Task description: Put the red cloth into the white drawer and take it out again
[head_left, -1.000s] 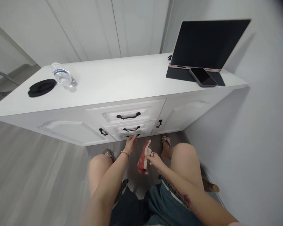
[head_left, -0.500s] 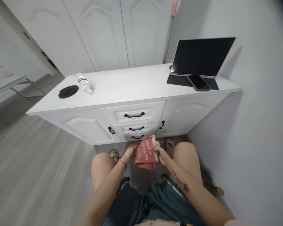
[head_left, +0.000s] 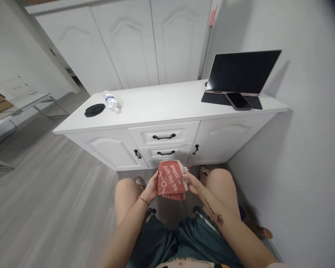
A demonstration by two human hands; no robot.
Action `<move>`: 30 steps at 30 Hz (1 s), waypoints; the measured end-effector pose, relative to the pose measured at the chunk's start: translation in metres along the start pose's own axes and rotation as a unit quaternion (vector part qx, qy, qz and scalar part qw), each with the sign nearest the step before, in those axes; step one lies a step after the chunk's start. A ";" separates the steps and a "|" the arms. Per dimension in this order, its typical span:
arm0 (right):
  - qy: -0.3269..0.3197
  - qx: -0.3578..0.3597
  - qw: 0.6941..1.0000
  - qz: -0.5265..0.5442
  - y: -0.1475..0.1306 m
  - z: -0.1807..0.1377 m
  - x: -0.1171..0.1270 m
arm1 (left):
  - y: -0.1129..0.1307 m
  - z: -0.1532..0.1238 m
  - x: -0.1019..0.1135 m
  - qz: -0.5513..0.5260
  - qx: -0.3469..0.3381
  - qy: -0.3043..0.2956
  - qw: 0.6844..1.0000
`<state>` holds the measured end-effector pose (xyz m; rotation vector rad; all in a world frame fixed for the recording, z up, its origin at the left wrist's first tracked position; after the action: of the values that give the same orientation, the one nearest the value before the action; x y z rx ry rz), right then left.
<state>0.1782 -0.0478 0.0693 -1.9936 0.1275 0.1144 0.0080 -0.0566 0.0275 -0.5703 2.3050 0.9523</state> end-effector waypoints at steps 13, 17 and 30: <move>-0.054 -0.026 0.997 0.051 0.003 -0.007 -0.005 | 0.008 0.009 0.031 -0.039 -0.074 0.117 0.990; -0.106 -0.015 0.993 0.047 -0.002 -0.011 -0.015 | 0.008 0.010 0.029 -0.033 -0.067 0.108 0.991; -0.035 0.017 0.999 -0.003 0.005 0.006 -0.008 | 0.016 0.006 0.013 -0.032 -0.106 0.049 0.993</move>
<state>0.1695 -0.0443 0.0637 -1.9537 0.0783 0.1766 -0.0088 -0.0439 0.0233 -0.7888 2.2704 1.1704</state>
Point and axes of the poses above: each hand's wrist, its own z-axis towards the middle knuckle, its own x-axis out of the back of the hand, y = z × x, the point moved 9 cm from there along z, towards the middle knuckle, and after that the axes turned 3 degrees about -x, right-handed, at the moved point
